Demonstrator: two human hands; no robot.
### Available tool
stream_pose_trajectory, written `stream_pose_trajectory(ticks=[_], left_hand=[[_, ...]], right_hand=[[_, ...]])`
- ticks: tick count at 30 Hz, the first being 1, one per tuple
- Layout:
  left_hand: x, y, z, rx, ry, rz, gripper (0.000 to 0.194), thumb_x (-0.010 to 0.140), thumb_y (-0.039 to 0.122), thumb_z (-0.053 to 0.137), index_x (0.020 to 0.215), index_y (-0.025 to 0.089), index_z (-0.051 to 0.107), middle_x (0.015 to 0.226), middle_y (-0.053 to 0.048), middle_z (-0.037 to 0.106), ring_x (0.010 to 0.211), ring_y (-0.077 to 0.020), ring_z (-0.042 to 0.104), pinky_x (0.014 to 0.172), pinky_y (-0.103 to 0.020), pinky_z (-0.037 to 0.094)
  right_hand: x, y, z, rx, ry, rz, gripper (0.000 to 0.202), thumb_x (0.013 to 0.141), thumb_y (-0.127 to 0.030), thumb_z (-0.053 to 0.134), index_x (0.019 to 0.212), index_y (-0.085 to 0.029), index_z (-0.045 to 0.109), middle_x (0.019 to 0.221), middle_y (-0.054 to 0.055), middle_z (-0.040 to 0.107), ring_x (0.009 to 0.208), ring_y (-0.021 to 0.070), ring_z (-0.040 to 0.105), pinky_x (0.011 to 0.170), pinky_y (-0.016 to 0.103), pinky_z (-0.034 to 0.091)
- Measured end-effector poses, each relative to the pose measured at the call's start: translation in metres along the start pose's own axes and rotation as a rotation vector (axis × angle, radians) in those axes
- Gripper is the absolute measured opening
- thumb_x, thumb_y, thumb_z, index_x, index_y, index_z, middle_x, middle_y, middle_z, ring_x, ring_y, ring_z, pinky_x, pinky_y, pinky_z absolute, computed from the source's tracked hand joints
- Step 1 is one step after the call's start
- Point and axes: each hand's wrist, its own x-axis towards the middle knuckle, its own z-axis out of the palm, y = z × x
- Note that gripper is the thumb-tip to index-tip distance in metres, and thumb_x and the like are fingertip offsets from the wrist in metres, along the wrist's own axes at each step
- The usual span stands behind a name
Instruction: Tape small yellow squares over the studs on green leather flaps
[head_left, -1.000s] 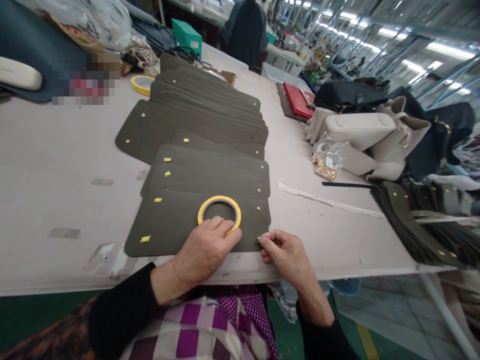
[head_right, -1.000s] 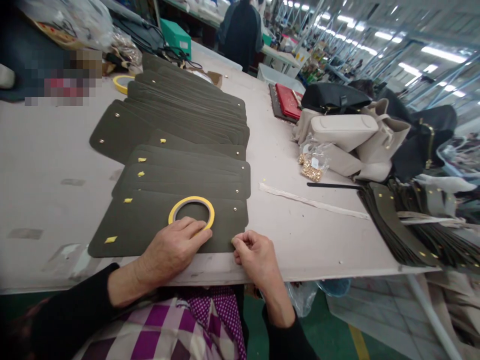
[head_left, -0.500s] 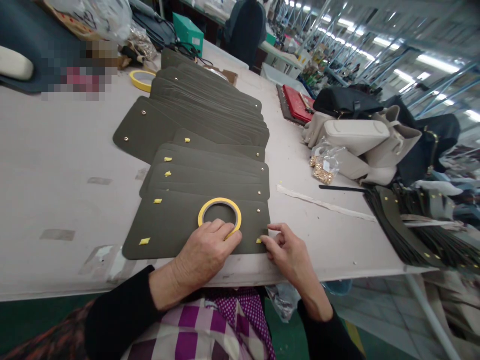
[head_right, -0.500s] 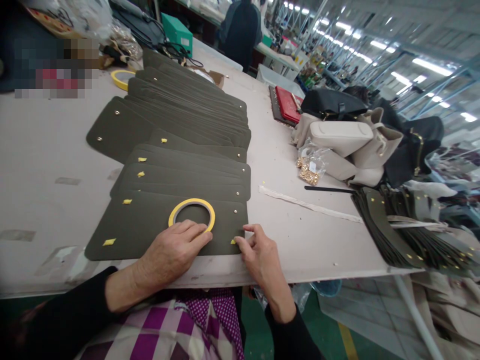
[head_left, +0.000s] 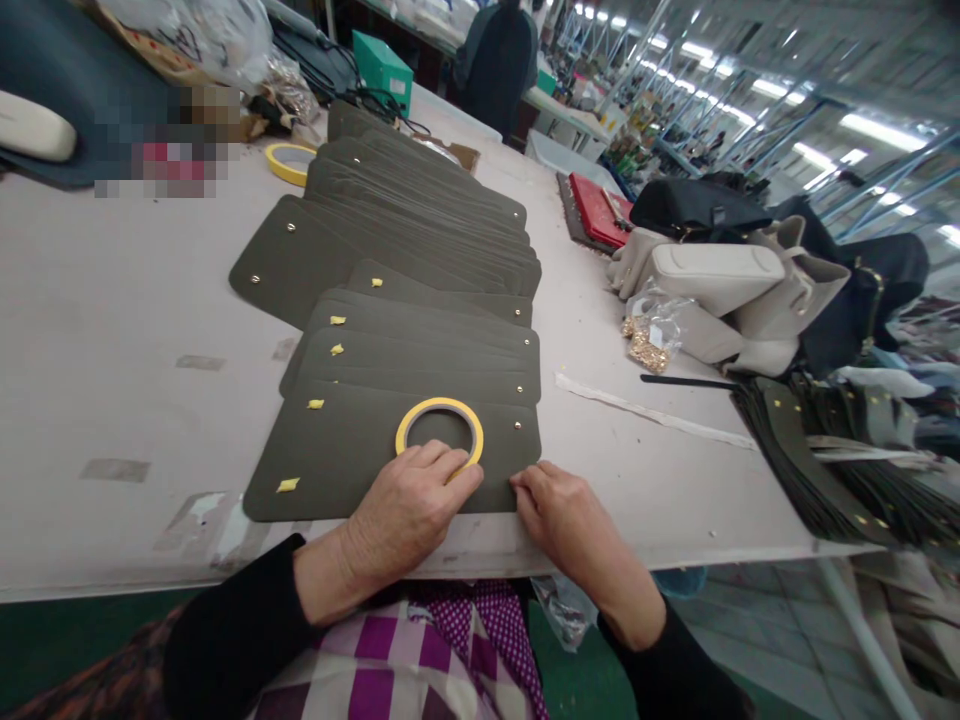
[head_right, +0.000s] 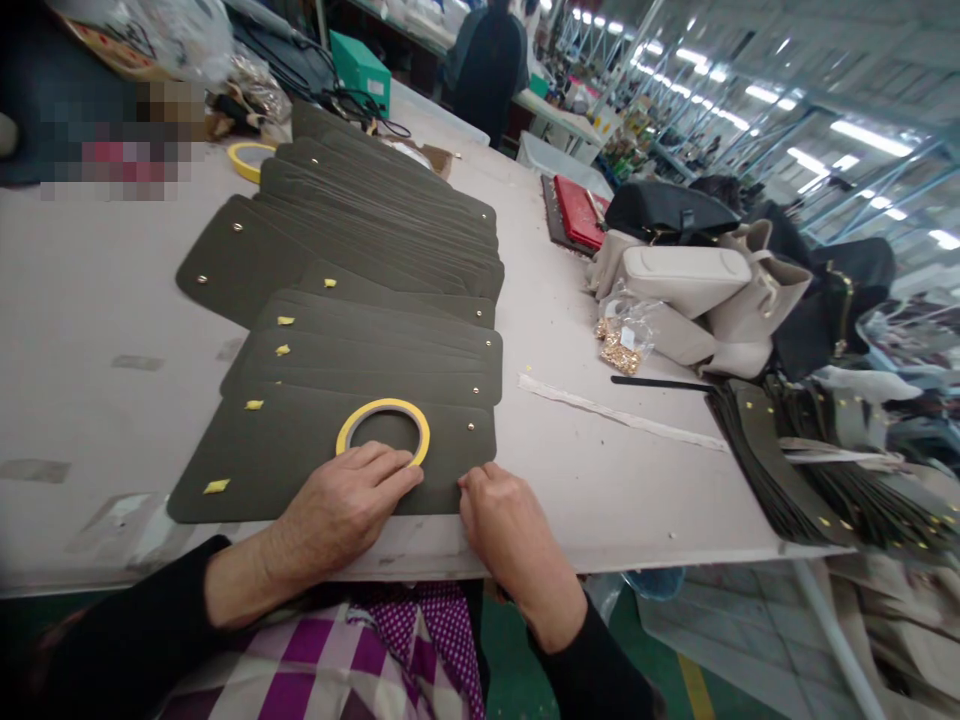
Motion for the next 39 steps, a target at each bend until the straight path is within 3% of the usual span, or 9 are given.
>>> stream_pose_trajectory(ticks=[4,7,12,17,22,27,31,35,39], left_hand=[[0.002,0.000,-0.003,-0.043,0.119,-0.002,0.025,0.091,0.011,0.039,0.097,0.016,0.062,0.089,-0.008,0.065,0.082,-0.0193,0.058,0.073,-0.032,0.050],[0.003,0.000,-0.012,-0.136,0.227,0.001,0.025,0.092,0.012,0.039,0.098,0.016,0.063,0.090,-0.007,0.068,0.080,-0.0171,0.062,0.073,-0.031,0.052],[-0.003,0.001,-0.030,-0.416,0.273,-0.005,0.026,0.093,0.012,0.044,0.113,0.018,0.059,0.102,-0.004,0.070,0.095,-0.0133,0.066,0.086,-0.026,0.054],[-0.008,0.008,-0.037,-0.357,0.163,-0.092,0.046,0.094,0.019,0.044,0.140,0.019,0.036,0.110,-0.006,0.069,0.088,-0.0136,0.068,0.081,-0.027,0.056],[-0.009,0.014,-0.037,-0.250,0.206,-0.098,0.039,0.095,0.021,0.040,0.134,0.014,0.038,0.107,-0.009,0.069,0.083,-0.0161,0.068,0.076,-0.029,0.057],[-0.010,0.017,-0.036,-0.163,0.193,-0.060,0.029,0.096,0.020,0.038,0.122,0.014,0.046,0.104,-0.009,0.069,0.077,-0.0169,0.067,0.070,-0.030,0.055],[-0.010,0.018,-0.037,-0.233,0.117,-0.049,0.018,0.095,0.016,0.038,0.102,0.018,0.055,0.084,-0.002,0.067,0.071,-0.0142,0.063,0.067,-0.025,0.050],[-0.003,0.016,-0.037,-0.247,0.082,-0.042,0.023,0.096,0.017,0.036,0.084,0.018,0.056,0.075,-0.001,0.062,0.072,-0.0133,0.060,0.066,-0.023,0.047],[0.008,0.013,-0.033,-0.116,0.183,0.034,0.027,0.096,0.021,0.037,0.080,0.017,0.058,0.072,-0.003,0.060,0.068,-0.0150,0.056,0.062,-0.024,0.045]], right_hand=[[0.007,-0.004,-0.002,0.105,-0.022,0.241,0.019,0.081,-0.011,0.056,0.068,-0.018,0.067,0.066,0.004,0.071,0.059,0.0155,0.064,0.057,0.024,0.044],[0.006,-0.010,-0.005,0.220,-0.014,0.318,0.021,0.078,-0.009,0.056,0.065,-0.019,0.069,0.064,0.003,0.071,0.058,0.0155,0.065,0.055,0.023,0.042],[-0.011,-0.023,-0.006,0.321,-0.015,0.233,0.019,0.080,-0.011,0.055,0.083,-0.019,0.072,0.074,0.004,0.073,0.066,0.0173,0.067,0.061,0.025,0.047],[-0.018,-0.035,-0.010,0.536,0.380,0.132,0.020,0.087,-0.019,0.054,0.105,-0.018,0.065,0.086,0.005,0.071,0.071,0.0153,0.065,0.066,0.028,0.053],[-0.010,-0.050,-0.011,0.501,0.517,-0.135,0.023,0.086,-0.011,0.053,0.105,-0.020,0.063,0.095,0.006,0.070,0.086,0.0168,0.065,0.076,0.032,0.055],[-0.007,-0.051,-0.002,0.406,0.500,-0.203,0.017,0.087,-0.007,0.050,0.092,-0.018,0.062,0.082,0.005,0.068,0.077,0.0162,0.063,0.070,0.030,0.053],[-0.009,-0.049,0.003,0.283,0.562,-0.225,0.015,0.084,-0.005,0.053,0.083,-0.018,0.060,0.071,0.004,0.067,0.065,0.0148,0.061,0.061,0.027,0.050],[-0.010,-0.052,0.002,0.333,0.608,-0.129,0.015,0.082,-0.007,0.053,0.079,-0.018,0.062,0.068,0.002,0.066,0.062,0.0135,0.062,0.060,0.024,0.050],[-0.005,-0.055,0.000,0.780,0.501,0.239,0.010,0.079,-0.017,0.058,0.071,-0.018,0.063,0.059,0.000,0.066,0.051,0.0113,0.060,0.051,0.021,0.049]])
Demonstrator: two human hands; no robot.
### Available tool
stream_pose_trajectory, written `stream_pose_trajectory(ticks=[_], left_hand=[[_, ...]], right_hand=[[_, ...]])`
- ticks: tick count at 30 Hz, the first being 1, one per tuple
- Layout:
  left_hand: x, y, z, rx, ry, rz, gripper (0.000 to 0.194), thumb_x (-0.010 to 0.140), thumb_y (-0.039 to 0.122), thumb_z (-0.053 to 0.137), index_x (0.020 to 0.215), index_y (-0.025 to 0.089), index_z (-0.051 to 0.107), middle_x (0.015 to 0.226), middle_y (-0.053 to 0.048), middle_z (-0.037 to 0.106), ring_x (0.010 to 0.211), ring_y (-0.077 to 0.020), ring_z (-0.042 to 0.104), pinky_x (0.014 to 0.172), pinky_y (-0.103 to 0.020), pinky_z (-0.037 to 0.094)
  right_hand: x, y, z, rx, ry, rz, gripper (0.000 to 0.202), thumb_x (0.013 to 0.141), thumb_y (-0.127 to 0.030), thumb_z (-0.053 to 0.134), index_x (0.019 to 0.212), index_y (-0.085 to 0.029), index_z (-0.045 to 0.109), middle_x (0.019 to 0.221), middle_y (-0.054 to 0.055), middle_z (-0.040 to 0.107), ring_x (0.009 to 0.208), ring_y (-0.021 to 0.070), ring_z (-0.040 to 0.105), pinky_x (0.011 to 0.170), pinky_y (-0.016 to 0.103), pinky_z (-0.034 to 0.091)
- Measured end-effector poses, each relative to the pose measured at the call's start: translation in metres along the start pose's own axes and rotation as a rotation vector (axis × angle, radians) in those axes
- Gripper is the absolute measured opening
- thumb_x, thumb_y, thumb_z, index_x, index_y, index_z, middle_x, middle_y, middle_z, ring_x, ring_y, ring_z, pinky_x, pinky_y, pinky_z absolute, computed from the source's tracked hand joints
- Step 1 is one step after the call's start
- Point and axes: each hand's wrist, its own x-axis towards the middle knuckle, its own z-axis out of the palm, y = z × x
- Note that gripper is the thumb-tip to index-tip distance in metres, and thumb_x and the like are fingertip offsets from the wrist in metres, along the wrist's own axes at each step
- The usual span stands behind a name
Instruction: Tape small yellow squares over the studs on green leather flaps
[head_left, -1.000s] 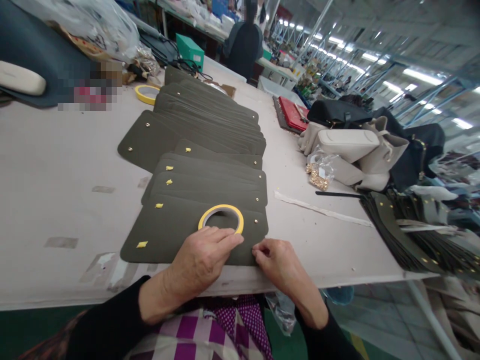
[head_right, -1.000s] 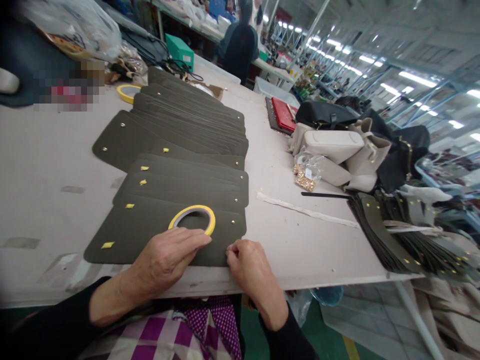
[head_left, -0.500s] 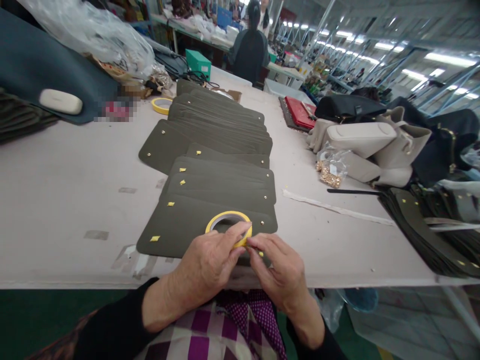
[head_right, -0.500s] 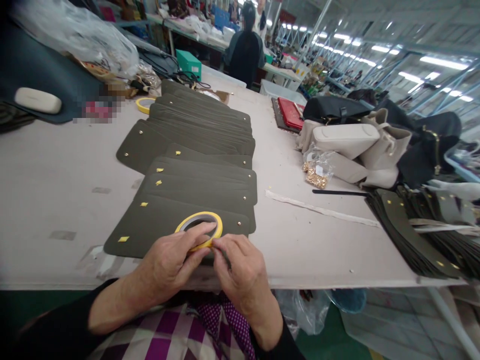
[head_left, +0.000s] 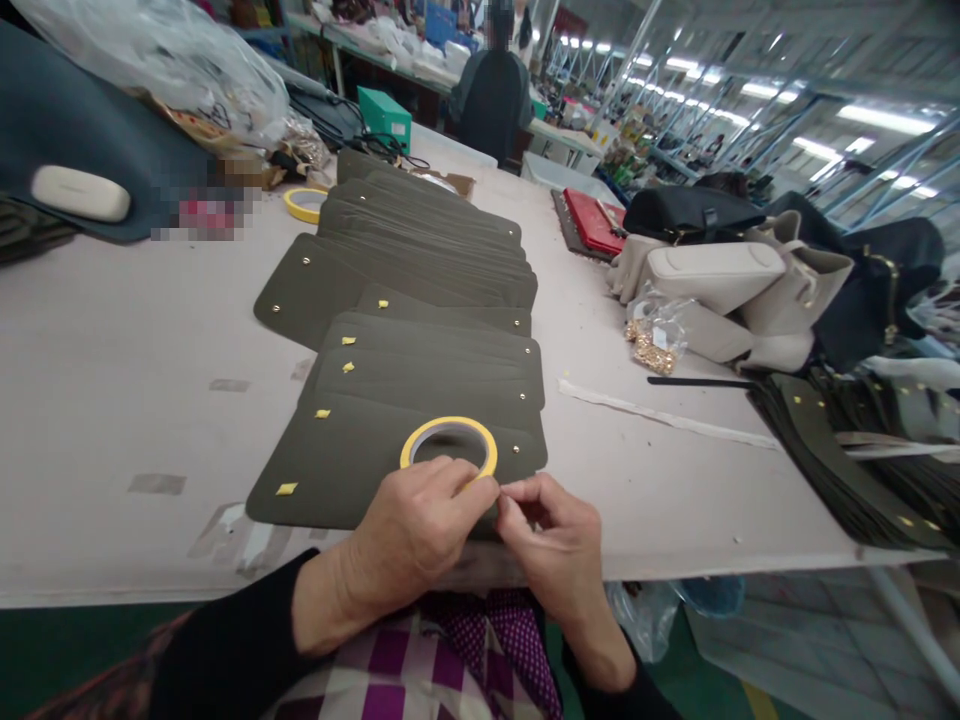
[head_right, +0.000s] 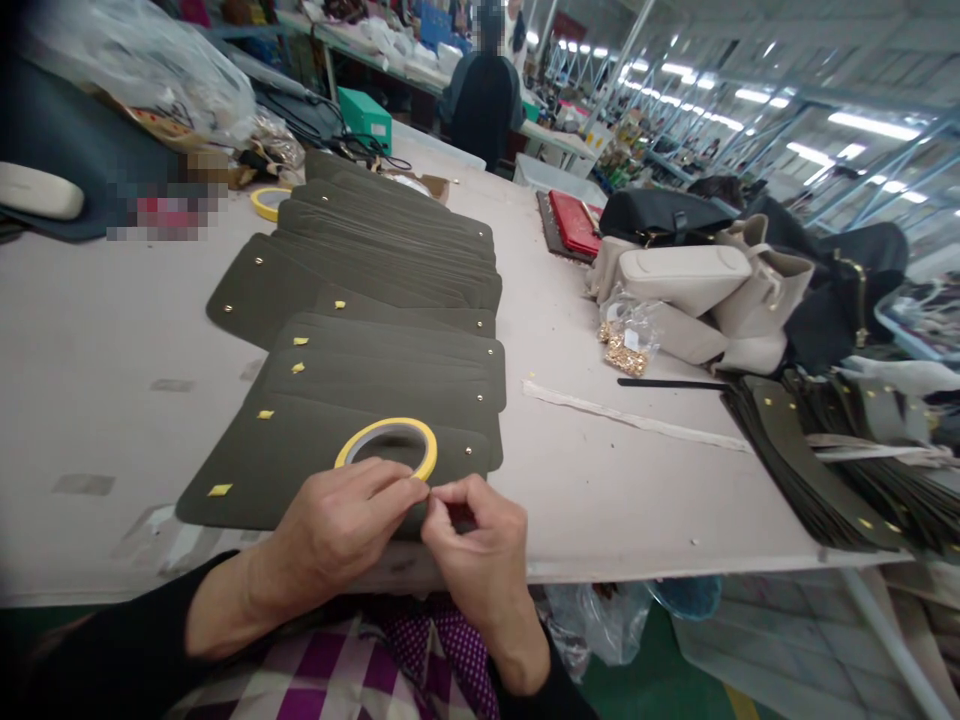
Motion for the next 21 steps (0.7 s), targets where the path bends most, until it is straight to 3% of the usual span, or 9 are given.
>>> stream_pose_trajectory(ticks=[3,6,8,13,21], left_hand=[[0.005,0.001,0.005,-0.006,0.075,0.040,0.024,0.095,0.018,0.039,0.082,0.017,0.059,0.073,-0.004,0.060,0.066,-0.0150,0.053,0.061,-0.025,0.044],[0.004,0.003,0.011,-0.046,0.097,0.048,0.018,0.093,0.014,0.043,0.085,0.017,0.059,0.078,-0.003,0.061,0.069,-0.0144,0.053,0.065,-0.025,0.044],[0.002,0.001,0.017,-0.004,0.050,0.029,0.017,0.093,0.014,0.044,0.087,0.017,0.059,0.079,-0.003,0.061,0.069,-0.0150,0.052,0.066,-0.026,0.044],[-0.005,-0.011,0.031,0.195,-0.172,-0.013,0.016,0.094,0.018,0.043,0.087,0.018,0.058,0.083,-0.005,0.059,0.075,-0.0200,0.051,0.065,-0.031,0.045],[-0.009,-0.014,0.036,0.175,-0.188,-0.023,0.010,0.092,0.019,0.048,0.085,0.018,0.055,0.083,-0.004,0.057,0.073,-0.0207,0.048,0.064,-0.033,0.044]], right_hand=[[0.010,0.010,-0.002,0.292,-0.044,0.358,0.014,0.078,-0.027,0.063,0.069,-0.017,0.062,0.052,-0.001,0.064,0.045,0.0117,0.060,0.046,0.021,0.049],[0.025,0.031,-0.010,0.425,-0.012,0.547,0.023,0.070,-0.036,0.071,0.068,-0.015,0.063,0.049,-0.002,0.063,0.042,0.0122,0.060,0.044,0.021,0.050],[0.035,0.044,-0.016,0.411,-0.035,0.615,0.029,0.064,-0.040,0.076,0.070,-0.014,0.065,0.052,-0.001,0.064,0.044,0.0126,0.061,0.045,0.023,0.052],[0.049,0.055,-0.022,0.238,-0.149,0.612,0.031,0.068,-0.043,0.073,0.072,-0.013,0.068,0.055,0.001,0.064,0.048,0.0120,0.062,0.051,0.024,0.056],[0.055,0.050,-0.014,-0.086,-0.249,0.390,0.019,0.080,-0.032,0.059,0.073,-0.017,0.067,0.061,0.001,0.066,0.053,0.0137,0.062,0.049,0.022,0.051]])
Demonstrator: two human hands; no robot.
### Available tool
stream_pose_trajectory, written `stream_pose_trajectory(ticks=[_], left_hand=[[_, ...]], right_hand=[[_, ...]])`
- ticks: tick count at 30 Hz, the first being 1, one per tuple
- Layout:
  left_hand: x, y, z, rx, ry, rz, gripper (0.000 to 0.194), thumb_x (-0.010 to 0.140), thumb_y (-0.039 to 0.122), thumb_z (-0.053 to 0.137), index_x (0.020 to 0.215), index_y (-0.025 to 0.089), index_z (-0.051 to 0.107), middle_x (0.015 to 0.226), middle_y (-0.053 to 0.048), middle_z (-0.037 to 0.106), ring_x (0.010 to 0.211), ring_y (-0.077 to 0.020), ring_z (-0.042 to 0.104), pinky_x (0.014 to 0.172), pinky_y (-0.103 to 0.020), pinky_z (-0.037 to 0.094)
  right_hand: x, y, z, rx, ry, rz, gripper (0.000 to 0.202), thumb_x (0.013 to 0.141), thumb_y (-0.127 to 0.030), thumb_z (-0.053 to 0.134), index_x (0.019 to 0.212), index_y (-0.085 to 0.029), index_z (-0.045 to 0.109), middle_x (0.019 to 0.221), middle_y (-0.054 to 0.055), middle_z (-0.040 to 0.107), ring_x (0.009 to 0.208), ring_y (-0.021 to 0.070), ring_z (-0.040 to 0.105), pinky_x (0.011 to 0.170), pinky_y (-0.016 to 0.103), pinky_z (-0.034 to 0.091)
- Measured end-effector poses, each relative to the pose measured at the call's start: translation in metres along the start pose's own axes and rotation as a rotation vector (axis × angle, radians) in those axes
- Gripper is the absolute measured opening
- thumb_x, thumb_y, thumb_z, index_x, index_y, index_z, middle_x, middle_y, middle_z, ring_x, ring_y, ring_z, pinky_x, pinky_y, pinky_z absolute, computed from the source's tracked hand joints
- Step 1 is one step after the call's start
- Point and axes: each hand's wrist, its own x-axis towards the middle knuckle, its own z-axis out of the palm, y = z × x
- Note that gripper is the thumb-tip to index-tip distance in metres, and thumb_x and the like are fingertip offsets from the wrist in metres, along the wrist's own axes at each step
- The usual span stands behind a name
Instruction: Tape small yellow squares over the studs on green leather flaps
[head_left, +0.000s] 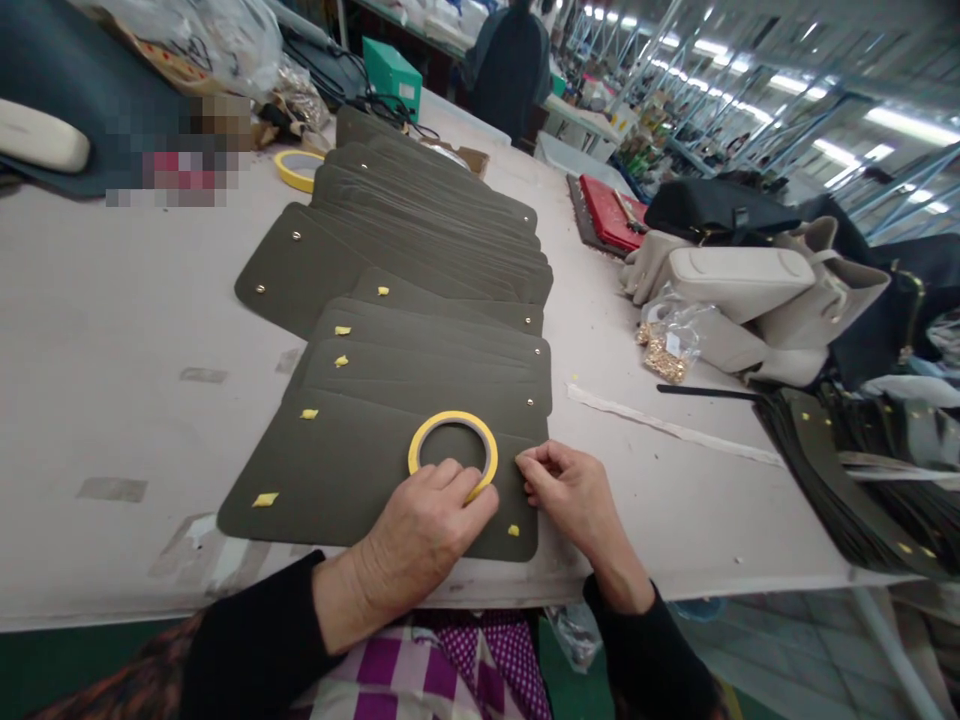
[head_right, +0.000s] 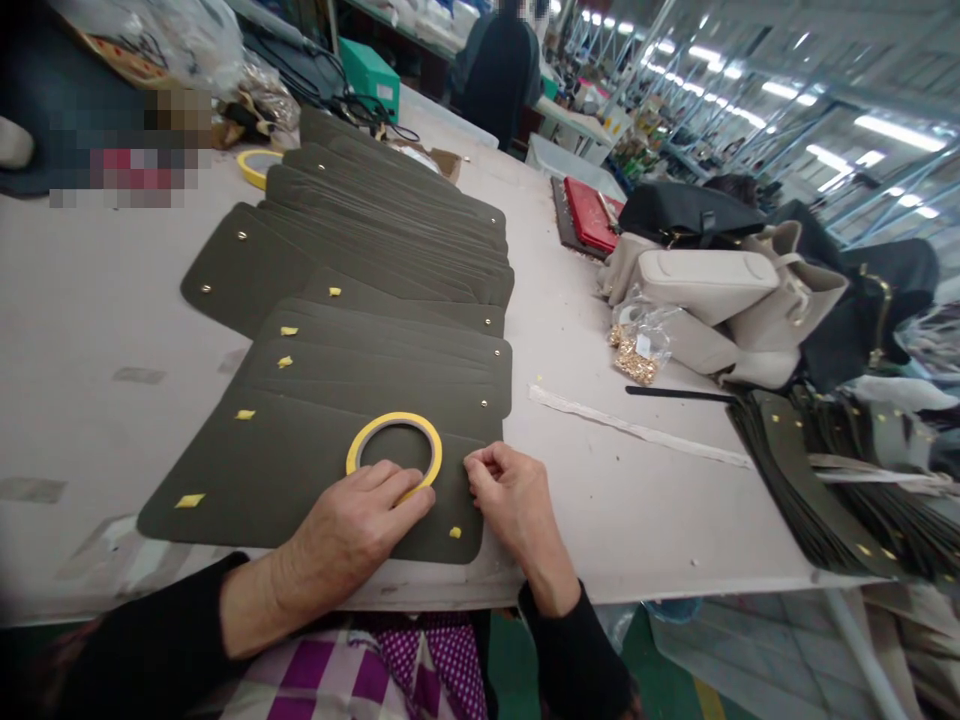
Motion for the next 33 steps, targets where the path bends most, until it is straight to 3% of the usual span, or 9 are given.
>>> stream_pose_trajectory(ticks=[6,8,12,15,18,20,27,30,33], left_hand=[[-0.001,0.000,0.001,-0.026,-0.008,-0.009,0.005,0.090,0.020,0.052,0.086,0.019,0.055,0.083,-0.003,0.056,0.073,-0.0209,0.048,0.064,-0.034,0.044],[-0.001,0.000,0.000,-0.029,-0.009,-0.011,0.005,0.090,0.020,0.052,0.085,0.019,0.054,0.082,-0.003,0.056,0.073,-0.0208,0.048,0.064,-0.034,0.044],[-0.002,0.000,0.000,-0.031,-0.027,-0.011,0.005,0.090,0.019,0.051,0.088,0.018,0.055,0.086,-0.003,0.057,0.075,-0.0206,0.048,0.066,-0.033,0.044],[-0.003,0.000,0.001,-0.037,-0.034,-0.006,0.007,0.092,0.020,0.049,0.089,0.018,0.056,0.086,-0.004,0.056,0.076,-0.0201,0.048,0.066,-0.033,0.044],[-0.004,0.000,0.001,-0.044,-0.032,-0.013,0.009,0.092,0.021,0.048,0.088,0.018,0.055,0.084,-0.003,0.056,0.075,-0.0197,0.047,0.067,-0.033,0.044],[-0.004,0.000,0.001,-0.047,-0.034,-0.019,0.009,0.092,0.020,0.048,0.087,0.018,0.055,0.083,-0.003,0.055,0.075,-0.0197,0.047,0.067,-0.033,0.044],[-0.001,0.001,0.000,-0.064,-0.010,-0.030,0.014,0.092,0.017,0.045,0.090,0.017,0.059,0.086,-0.005,0.059,0.079,-0.0201,0.051,0.070,-0.033,0.047],[-0.001,0.000,-0.003,-0.103,0.065,-0.034,0.021,0.093,0.013,0.040,0.094,0.016,0.061,0.088,-0.006,0.062,0.080,-0.0195,0.054,0.072,-0.033,0.049],[-0.003,-0.003,-0.011,-0.193,0.189,-0.046,0.026,0.095,0.014,0.036,0.097,0.016,0.061,0.090,-0.006,0.065,0.080,-0.0181,0.058,0.073,-0.032,0.050]], right_hand=[[0.002,-0.005,0.004,-0.256,0.092,-0.155,0.015,0.079,-0.024,0.057,0.068,-0.019,0.066,0.063,0.001,0.068,0.054,0.0140,0.062,0.051,0.022,0.046],[0.002,-0.001,0.004,-0.241,0.097,-0.130,0.012,0.081,-0.027,0.058,0.080,-0.019,0.067,0.060,0.000,0.067,0.052,0.0141,0.062,0.051,0.023,0.046],[-0.001,0.009,-0.005,-0.163,0.138,-0.115,0.035,0.084,-0.033,0.060,0.116,-0.017,0.057,0.054,-0.005,0.061,0.046,0.0139,0.059,0.050,0.025,0.049],[-0.006,0.011,-0.014,-0.276,0.216,-0.360,0.018,0.089,-0.028,0.055,0.103,-0.018,0.062,0.072,0.002,0.067,0.061,0.0146,0.064,0.062,0.027,0.053],[-0.008,0.009,-0.015,-0.524,0.089,-0.646,0.018,0.092,-0.018,0.048,0.095,-0.017,0.065,0.091,0.009,0.068,0.084,0.0185,0.064,0.078,0.032,0.053],[-0.006,0.006,-0.012,-0.658,-0.008,-0.704,0.021,0.092,-0.014,0.045,0.098,-0.015,0.066,0.093,0.011,0.067,0.089,0.0204,0.063,0.081,0.033,0.052],[0.011,-0.015,-0.004,-0.714,-0.049,-0.399,0.016,0.085,-0.012,0.054,0.082,-0.016,0.069,0.081,0.006,0.072,0.072,0.0171,0.066,0.069,0.026,0.048],[0.007,-0.026,-0.005,-0.692,-0.093,-0.297,0.019,0.081,-0.011,0.054,0.071,-0.018,0.069,0.072,0.004,0.072,0.064,0.0150,0.065,0.059,0.023,0.043],[-0.008,-0.031,-0.006,-0.632,-0.211,-0.290,0.021,0.078,-0.010,0.055,0.064,-0.019,0.067,0.061,0.001,0.068,0.056,0.0130,0.061,0.052,0.022,0.038]])
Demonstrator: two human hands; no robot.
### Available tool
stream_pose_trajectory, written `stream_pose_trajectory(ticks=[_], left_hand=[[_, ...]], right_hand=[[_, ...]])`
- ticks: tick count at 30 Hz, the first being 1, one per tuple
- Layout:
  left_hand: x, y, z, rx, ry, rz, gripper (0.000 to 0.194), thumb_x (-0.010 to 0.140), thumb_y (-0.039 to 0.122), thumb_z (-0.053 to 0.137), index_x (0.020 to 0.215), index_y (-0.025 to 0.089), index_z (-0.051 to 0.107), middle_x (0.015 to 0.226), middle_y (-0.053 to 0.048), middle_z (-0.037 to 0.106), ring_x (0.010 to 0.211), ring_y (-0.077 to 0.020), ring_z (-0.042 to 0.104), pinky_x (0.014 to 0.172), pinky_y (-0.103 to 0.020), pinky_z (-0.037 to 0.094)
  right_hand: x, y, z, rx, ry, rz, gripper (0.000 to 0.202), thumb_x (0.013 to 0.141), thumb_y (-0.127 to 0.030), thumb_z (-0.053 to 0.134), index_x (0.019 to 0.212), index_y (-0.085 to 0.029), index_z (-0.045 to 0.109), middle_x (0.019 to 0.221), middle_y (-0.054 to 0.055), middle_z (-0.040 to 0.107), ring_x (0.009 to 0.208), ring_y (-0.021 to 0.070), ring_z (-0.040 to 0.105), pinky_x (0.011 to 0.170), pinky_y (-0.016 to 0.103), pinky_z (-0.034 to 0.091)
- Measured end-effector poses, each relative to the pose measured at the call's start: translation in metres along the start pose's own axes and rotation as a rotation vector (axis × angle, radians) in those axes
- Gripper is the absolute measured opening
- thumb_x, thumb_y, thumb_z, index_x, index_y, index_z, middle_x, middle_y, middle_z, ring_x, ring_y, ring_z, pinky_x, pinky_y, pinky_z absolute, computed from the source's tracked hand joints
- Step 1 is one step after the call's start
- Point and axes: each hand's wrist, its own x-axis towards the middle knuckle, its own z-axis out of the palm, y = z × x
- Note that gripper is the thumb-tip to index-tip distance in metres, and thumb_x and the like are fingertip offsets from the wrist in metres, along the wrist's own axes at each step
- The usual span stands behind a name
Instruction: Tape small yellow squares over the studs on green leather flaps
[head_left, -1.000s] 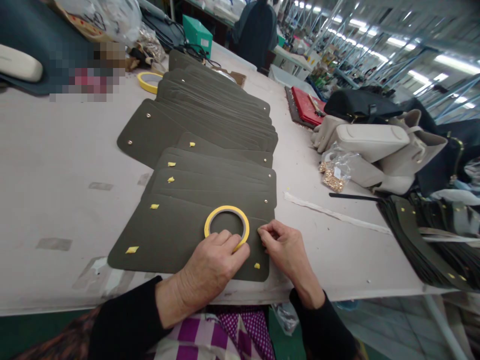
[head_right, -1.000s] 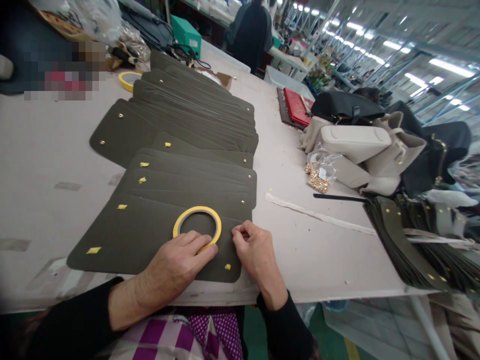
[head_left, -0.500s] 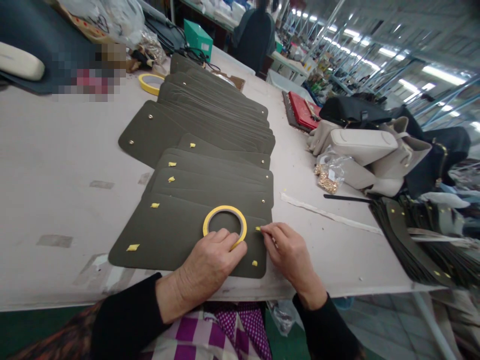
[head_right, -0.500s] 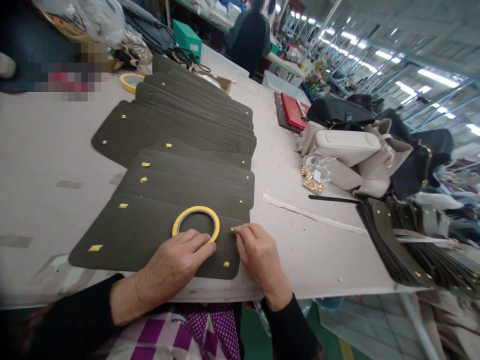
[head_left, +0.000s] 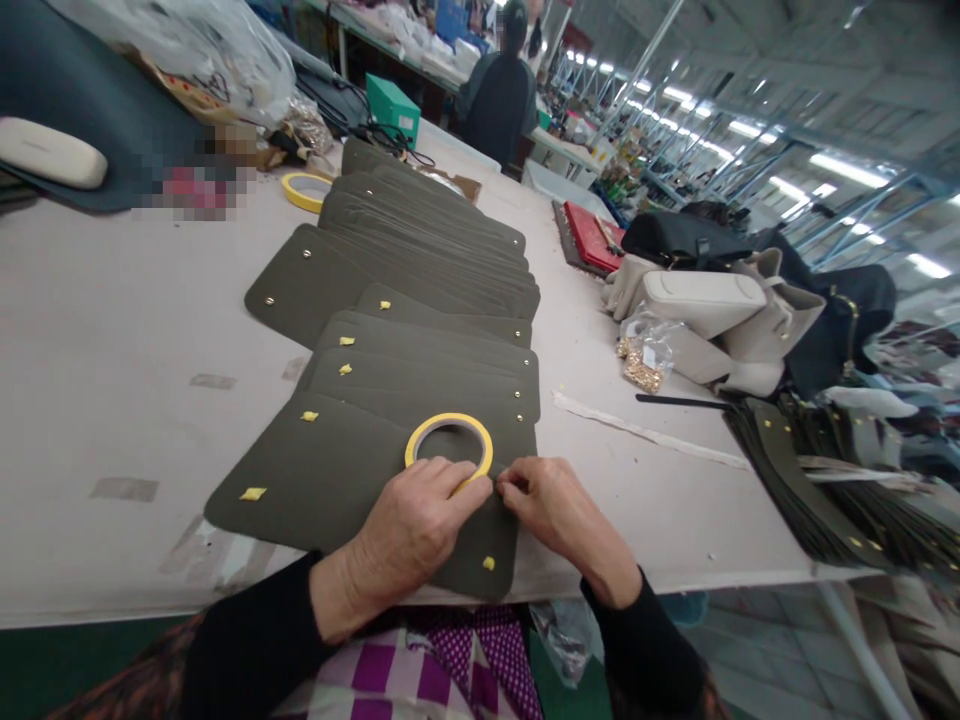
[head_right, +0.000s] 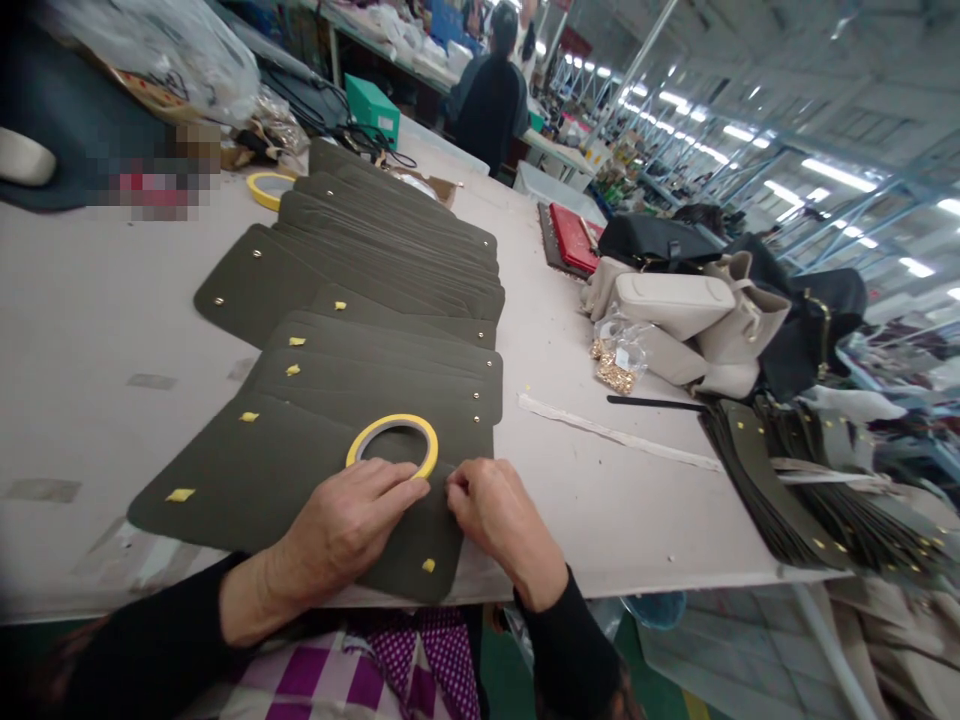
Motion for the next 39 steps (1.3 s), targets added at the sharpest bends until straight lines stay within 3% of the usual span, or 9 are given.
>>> stream_pose_trajectory(ticks=[3,6,9,14,20,29,31,34,39], left_hand=[[-0.001,-0.002,-0.011,-0.151,0.096,-0.032,0.022,0.096,0.015,0.039,0.101,0.017,0.060,0.095,-0.004,0.068,0.086,-0.0157,0.063,0.079,-0.030,0.052],[-0.001,-0.002,-0.020,-0.216,0.094,-0.064,0.030,0.095,0.016,0.042,0.123,0.019,0.052,0.105,-0.003,0.069,0.091,-0.0133,0.065,0.084,-0.026,0.053],[-0.002,0.000,-0.023,-0.166,0.056,-0.087,0.044,0.095,0.019,0.044,0.139,0.019,0.038,0.116,-0.006,0.067,0.093,-0.0141,0.066,0.083,-0.026,0.055],[-0.006,0.007,-0.021,-0.065,0.030,-0.089,0.045,0.096,0.022,0.044,0.140,0.017,0.035,0.123,-0.008,0.064,0.090,-0.0165,0.068,0.078,-0.029,0.056],[-0.009,0.012,-0.023,-0.026,0.031,-0.050,0.035,0.097,0.019,0.041,0.132,0.015,0.042,0.112,-0.007,0.069,0.085,-0.0155,0.068,0.073,-0.027,0.055],[-0.005,0.016,-0.028,-0.115,-0.143,-0.109,0.021,0.096,0.016,0.037,0.090,0.018,0.057,0.079,-0.001,0.064,0.073,-0.0125,0.062,0.067,-0.022,0.051],[-0.001,0.015,-0.025,-0.081,-0.107,-0.069,0.022,0.095,0.015,0.038,0.083,0.017,0.057,0.075,-0.001,0.061,0.071,-0.0126,0.060,0.065,-0.022,0.050],[0.006,0.018,-0.020,-0.039,-0.018,0.023,0.024,0.094,0.014,0.039,0.080,0.016,0.058,0.072,-0.002,0.059,0.069,-0.0123,0.059,0.064,-0.021,0.049],[0.010,0.025,-0.017,-0.033,0.024,0.121,0.024,0.093,0.014,0.039,0.082,0.017,0.060,0.076,-0.003,0.061,0.070,-0.0119,0.058,0.068,-0.023,0.050]], right_hand=[[-0.016,-0.003,0.005,0.107,0.034,-0.040,0.016,0.079,-0.012,0.056,0.073,-0.019,0.070,0.067,0.002,0.070,0.060,0.0141,0.062,0.056,0.023,0.043],[-0.028,-0.006,0.012,0.301,0.296,-0.072,0.016,0.083,-0.015,0.056,0.091,-0.019,0.069,0.082,0.004,0.071,0.069,0.0151,0.064,0.064,0.026,0.049],[-0.034,-0.013,0.018,0.419,0.495,-0.206,0.018,0.086,-0.015,0.054,0.100,-0.019,0.065,0.087,0.004,0.069,0.074,0.0144,0.063,0.068,0.027,0.052],[-0.034,-0.024,0.022,0.319,0.520,-0.439,0.022,0.087,-0.008,0.053,0.104,-0.019,0.063,0.096,0.007,0.068,0.090,0.0168,0.062,0.081,0.031,0.052],[-0.034,-0.028,0.025,0.227,0.577,-0.497,0.017,0.087,-0.007,0.050,0.091,-0.019,0.061,0.082,0.005,0.068,0.076,0.0156,0.063,0.070,0.028,0.053],[-0.043,-0.031,0.041,0.223,0.715,-0.341,0.016,0.083,-0.009,0.050,0.082,-0.019,0.062,0.070,0.003,0.067,0.064,0.0136,0.062,0.062,0.025,0.050],[-0.044,-0.034,0.041,0.362,0.699,-0.188,0.013,0.081,-0.012,0.053,0.077,-0.019,0.063,0.066,0.002,0.066,0.059,0.0129,0.061,0.058,0.024,0.050],[-0.042,-0.033,0.041,0.733,0.555,0.079,0.011,0.080,-0.022,0.057,0.072,-0.019,0.063,0.058,0.000,0.065,0.050,0.0120,0.060,0.049,0.022,0.049],[-0.031,0.001,0.036,1.048,0.485,0.378,0.022,0.072,-0.038,0.067,0.070,-0.016,0.064,0.051,-0.001,0.062,0.045,0.0132,0.060,0.046,0.024,0.052]])
